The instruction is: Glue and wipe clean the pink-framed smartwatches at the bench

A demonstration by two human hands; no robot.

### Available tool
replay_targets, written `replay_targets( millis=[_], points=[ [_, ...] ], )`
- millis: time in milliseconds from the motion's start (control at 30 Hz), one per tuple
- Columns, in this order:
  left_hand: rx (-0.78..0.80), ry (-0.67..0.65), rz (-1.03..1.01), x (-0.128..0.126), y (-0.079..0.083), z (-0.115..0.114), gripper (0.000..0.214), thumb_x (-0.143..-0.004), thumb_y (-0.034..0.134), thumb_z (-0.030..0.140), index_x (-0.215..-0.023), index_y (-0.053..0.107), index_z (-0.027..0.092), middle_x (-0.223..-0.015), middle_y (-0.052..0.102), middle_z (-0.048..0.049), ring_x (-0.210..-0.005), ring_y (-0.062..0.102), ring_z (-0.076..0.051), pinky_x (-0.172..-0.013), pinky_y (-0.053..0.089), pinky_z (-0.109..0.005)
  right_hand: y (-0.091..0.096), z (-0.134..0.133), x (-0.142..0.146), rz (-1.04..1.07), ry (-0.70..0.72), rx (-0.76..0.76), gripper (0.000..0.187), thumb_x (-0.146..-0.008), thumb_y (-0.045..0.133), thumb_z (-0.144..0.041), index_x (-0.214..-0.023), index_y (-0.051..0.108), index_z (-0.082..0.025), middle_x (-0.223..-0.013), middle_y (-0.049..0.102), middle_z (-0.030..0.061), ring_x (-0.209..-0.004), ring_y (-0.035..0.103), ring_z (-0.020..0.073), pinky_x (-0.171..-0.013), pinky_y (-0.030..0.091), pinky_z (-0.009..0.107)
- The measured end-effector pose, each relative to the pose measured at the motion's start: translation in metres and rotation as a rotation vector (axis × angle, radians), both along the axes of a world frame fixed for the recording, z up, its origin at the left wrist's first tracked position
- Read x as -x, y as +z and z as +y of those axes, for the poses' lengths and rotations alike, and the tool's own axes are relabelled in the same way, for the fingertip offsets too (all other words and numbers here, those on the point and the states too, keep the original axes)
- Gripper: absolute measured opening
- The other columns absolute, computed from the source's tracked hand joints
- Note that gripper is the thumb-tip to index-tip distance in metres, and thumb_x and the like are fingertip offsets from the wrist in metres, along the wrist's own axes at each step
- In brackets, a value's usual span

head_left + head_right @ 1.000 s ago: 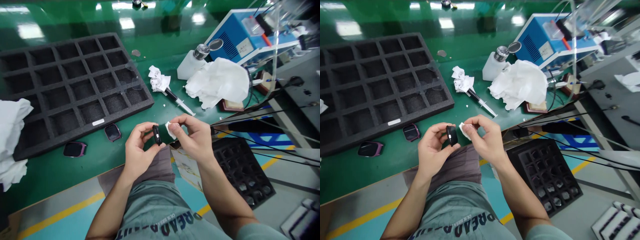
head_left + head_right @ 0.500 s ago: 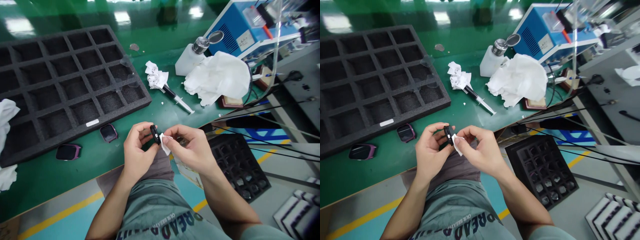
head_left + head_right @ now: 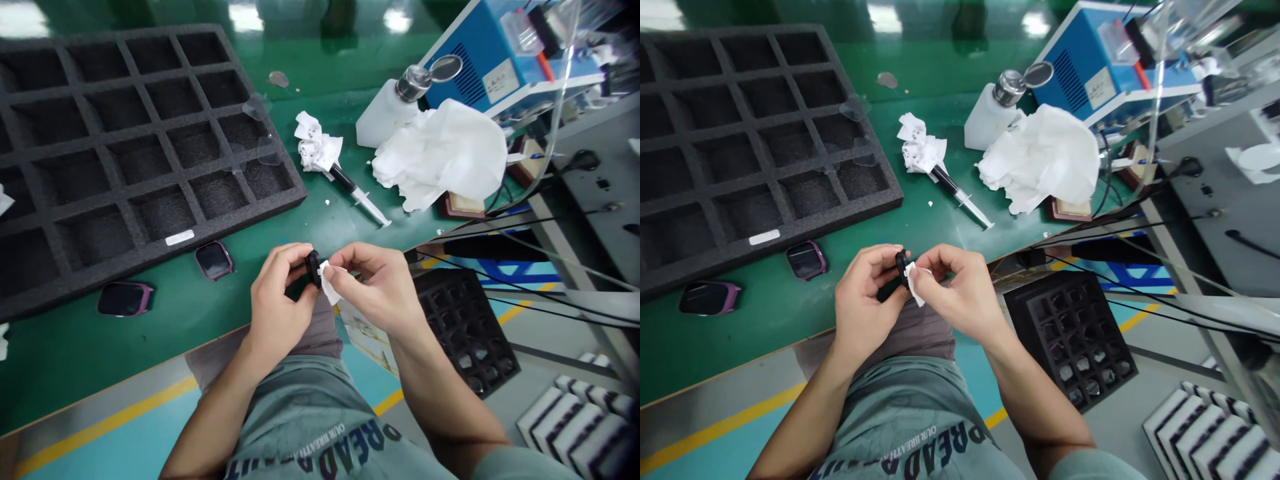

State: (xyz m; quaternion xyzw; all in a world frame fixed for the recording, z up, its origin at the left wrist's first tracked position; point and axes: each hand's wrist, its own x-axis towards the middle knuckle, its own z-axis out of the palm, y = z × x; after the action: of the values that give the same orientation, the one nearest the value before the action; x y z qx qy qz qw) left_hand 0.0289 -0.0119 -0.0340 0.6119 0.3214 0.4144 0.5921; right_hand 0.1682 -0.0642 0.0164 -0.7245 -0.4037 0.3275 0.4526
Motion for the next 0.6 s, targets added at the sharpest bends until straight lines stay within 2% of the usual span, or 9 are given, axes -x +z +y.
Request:
replay_targets(
  millis=[133, 233, 433, 600],
  points=[
    [0.043, 0.022, -0.014, -0.001, -0.001, 0.0, 0.048, -0.078, 0.07, -0.002, -0.117, 0.067, 0.025, -0.12, 0.064, -0.0037, -0.109, 0.07, -0.018, -0.094, 0.063, -0.031, -0.001, 0.006, 0.001, 0.049, -0.007, -0.046, 0.014, -0.079, 0.071, -0.026, -0.07, 0.067, -0.018, -0.061, 0.066, -0.0012, -0.054, 0.055, 0.0106, -0.051, 0.044, 0.024],
    [0.088, 0.027, -0.022, -0.002, -0.002, 0.0, 0.046, -0.079, 0.072, 0.0, -0.117, 0.066, 0.025, -0.118, 0.064, -0.0038, -0.108, 0.071, -0.019, -0.094, 0.064, -0.033, -0.001, 0.001, 0.003, 0.046, 0.001, -0.023, 0.014, -0.079, 0.072, -0.025, -0.068, 0.066, -0.018, -0.06, 0.066, -0.0014, -0.053, 0.055, 0.0105, -0.049, 0.044, 0.024],
    [0.003, -0.007, 0.004, -0.002, -0.002, 0.0, 0.048, -0.077, 0.069, -0.004, -0.115, 0.066, 0.024, -0.117, 0.065, -0.0031, -0.106, 0.07, -0.017, -0.092, 0.064, -0.03, -0.005, 0.006, 0.002, 0.076, -0.034, -0.046, 0.014, -0.078, 0.073, -0.025, -0.068, 0.067, -0.018, -0.058, 0.065, -0.0019, -0.05, 0.053, 0.0095, -0.047, 0.042, 0.023],
    [0.041, 0.025, -0.006, -0.002, -0.003, -0.001, 0.05, -0.075, 0.068, -0.006, -0.116, 0.064, 0.024, -0.116, 0.064, -0.0028, -0.105, 0.071, -0.017, -0.092, 0.064, -0.03, -0.006, 0.006, 0.003, 0.126, -0.019, -0.025, 0.016, -0.078, 0.074, -0.027, -0.068, 0.066, -0.018, -0.057, 0.062, -0.0024, -0.048, 0.05, 0.0088, -0.045, 0.039, 0.022]
  ],
)
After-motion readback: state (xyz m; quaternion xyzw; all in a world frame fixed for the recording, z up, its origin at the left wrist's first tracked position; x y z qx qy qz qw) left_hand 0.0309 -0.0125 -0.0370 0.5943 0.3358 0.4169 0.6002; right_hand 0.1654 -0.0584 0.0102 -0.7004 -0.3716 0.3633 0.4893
